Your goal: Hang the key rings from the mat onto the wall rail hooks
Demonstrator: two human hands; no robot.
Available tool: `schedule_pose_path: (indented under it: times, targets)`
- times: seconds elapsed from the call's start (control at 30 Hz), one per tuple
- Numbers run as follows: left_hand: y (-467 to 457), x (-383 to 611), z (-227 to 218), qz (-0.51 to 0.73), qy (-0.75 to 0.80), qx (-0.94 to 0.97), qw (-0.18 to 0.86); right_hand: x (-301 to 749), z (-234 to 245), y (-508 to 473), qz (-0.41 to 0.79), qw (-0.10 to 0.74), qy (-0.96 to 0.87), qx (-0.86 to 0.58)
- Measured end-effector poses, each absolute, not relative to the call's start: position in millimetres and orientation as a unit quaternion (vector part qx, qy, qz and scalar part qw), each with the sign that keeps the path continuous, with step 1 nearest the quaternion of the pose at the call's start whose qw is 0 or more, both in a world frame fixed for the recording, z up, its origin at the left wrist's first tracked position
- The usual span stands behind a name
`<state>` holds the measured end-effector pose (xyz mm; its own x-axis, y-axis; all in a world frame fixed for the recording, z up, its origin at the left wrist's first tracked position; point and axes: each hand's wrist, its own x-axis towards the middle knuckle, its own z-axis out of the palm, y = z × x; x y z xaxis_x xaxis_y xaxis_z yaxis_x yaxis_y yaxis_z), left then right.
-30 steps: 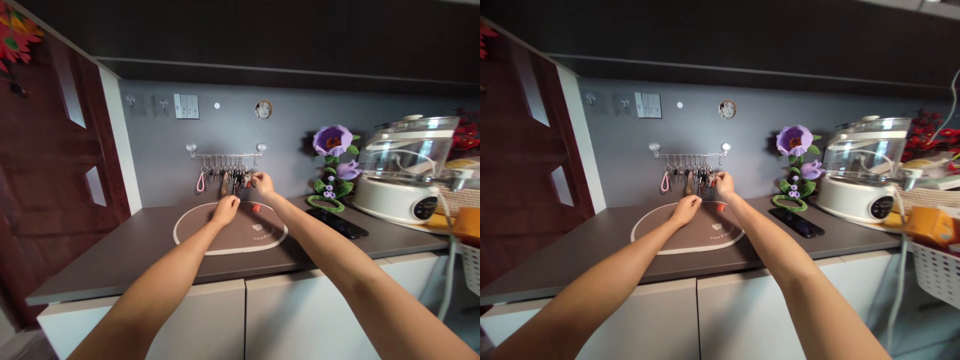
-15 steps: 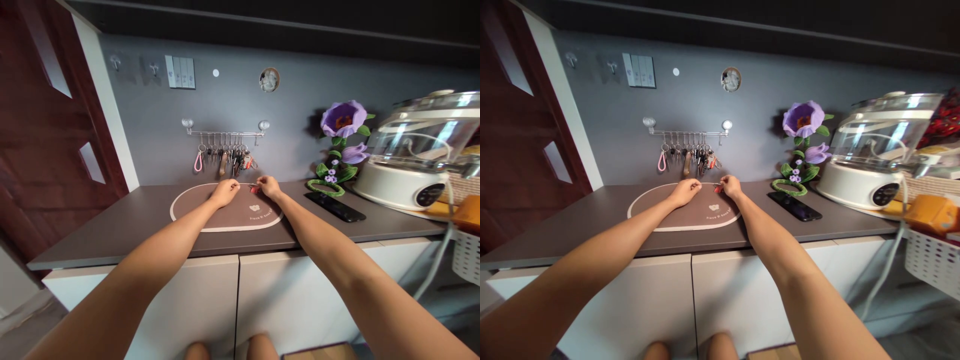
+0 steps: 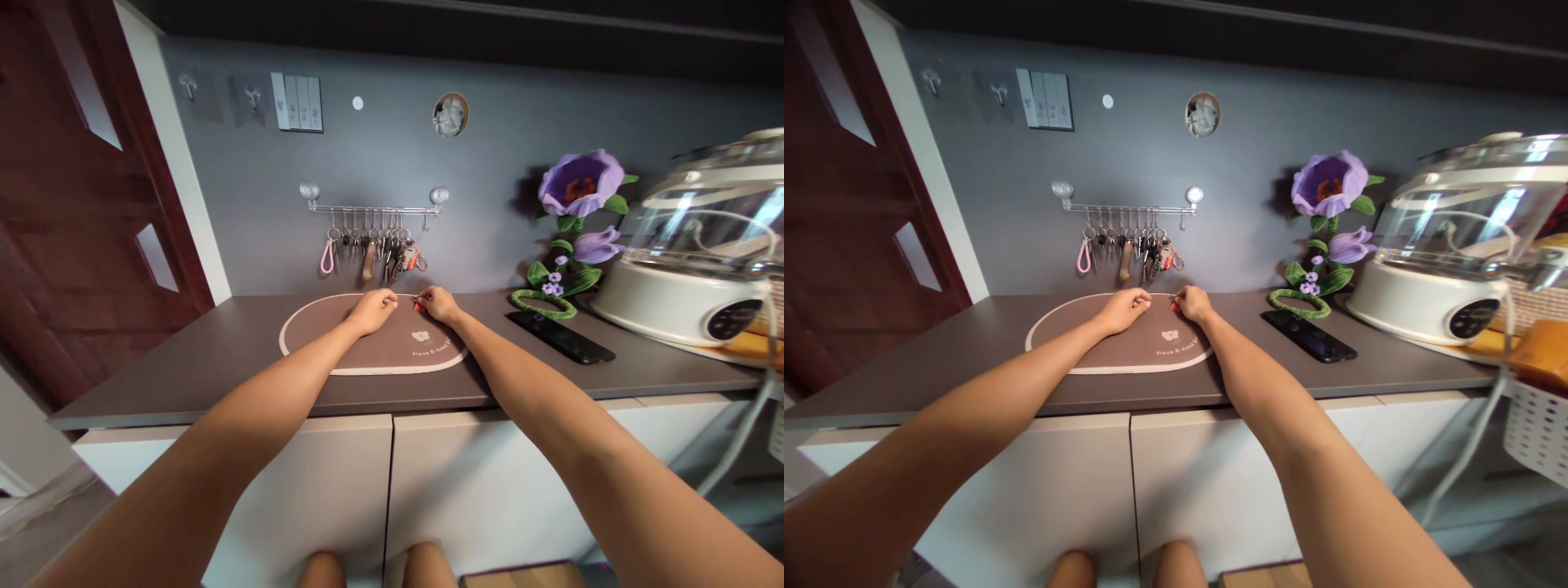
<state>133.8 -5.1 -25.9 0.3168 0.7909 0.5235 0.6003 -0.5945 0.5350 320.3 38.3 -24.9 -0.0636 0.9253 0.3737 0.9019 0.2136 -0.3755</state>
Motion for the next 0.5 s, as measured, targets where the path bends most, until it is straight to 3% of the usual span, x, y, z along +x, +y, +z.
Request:
schedule_pose_path:
  times: [0.5]
  targets:
    - [-4.3,132.8,-26.1,0.405,0.440,0.791,0.129,311.2,-19.5,28.7,0.148,0.357,-0.745,-0.544]
